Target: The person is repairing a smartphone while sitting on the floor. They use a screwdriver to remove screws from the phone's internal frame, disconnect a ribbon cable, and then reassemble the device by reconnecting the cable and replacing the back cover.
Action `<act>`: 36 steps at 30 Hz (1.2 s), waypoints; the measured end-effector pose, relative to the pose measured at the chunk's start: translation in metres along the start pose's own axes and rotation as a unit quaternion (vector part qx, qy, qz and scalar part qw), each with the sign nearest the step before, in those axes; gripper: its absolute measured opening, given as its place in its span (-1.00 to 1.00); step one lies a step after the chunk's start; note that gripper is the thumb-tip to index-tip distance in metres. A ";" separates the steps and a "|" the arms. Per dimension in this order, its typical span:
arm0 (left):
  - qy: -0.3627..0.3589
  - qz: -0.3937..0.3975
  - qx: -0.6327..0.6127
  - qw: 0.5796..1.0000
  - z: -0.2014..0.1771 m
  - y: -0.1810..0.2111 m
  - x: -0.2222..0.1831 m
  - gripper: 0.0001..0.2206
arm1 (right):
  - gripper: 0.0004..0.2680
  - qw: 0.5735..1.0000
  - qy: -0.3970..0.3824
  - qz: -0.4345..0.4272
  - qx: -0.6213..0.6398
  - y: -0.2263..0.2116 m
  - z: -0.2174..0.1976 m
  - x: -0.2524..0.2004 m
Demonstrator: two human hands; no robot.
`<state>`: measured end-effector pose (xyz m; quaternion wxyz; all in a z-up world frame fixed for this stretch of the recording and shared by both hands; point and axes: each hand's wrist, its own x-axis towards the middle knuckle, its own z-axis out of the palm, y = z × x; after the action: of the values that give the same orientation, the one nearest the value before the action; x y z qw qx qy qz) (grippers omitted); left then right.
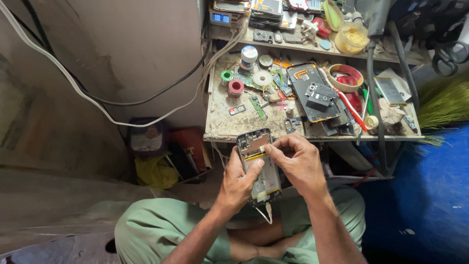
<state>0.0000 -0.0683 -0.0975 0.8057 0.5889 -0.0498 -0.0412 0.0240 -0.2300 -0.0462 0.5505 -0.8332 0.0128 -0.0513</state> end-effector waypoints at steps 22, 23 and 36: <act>0.010 0.023 0.004 1.000 0.000 -0.001 0.001 -0.66 | -0.68 0.995 0.059 0.041 0.075 0.007 0.015 -0.003; 0.005 0.019 -0.014 1.000 0.000 0.000 0.001 -0.65 | -0.71 0.987 0.030 0.046 0.148 0.011 0.013 -0.003; -0.023 -0.037 -0.133 0.990 0.000 0.007 0.002 -0.62 | -0.76 0.946 -0.033 0.085 0.311 0.021 0.000 -0.003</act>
<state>0.0022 -0.0661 -0.0912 0.8732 0.4771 -0.0409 -0.0905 0.0215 -0.2383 -0.0653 0.7844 -0.6179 0.0492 0.0219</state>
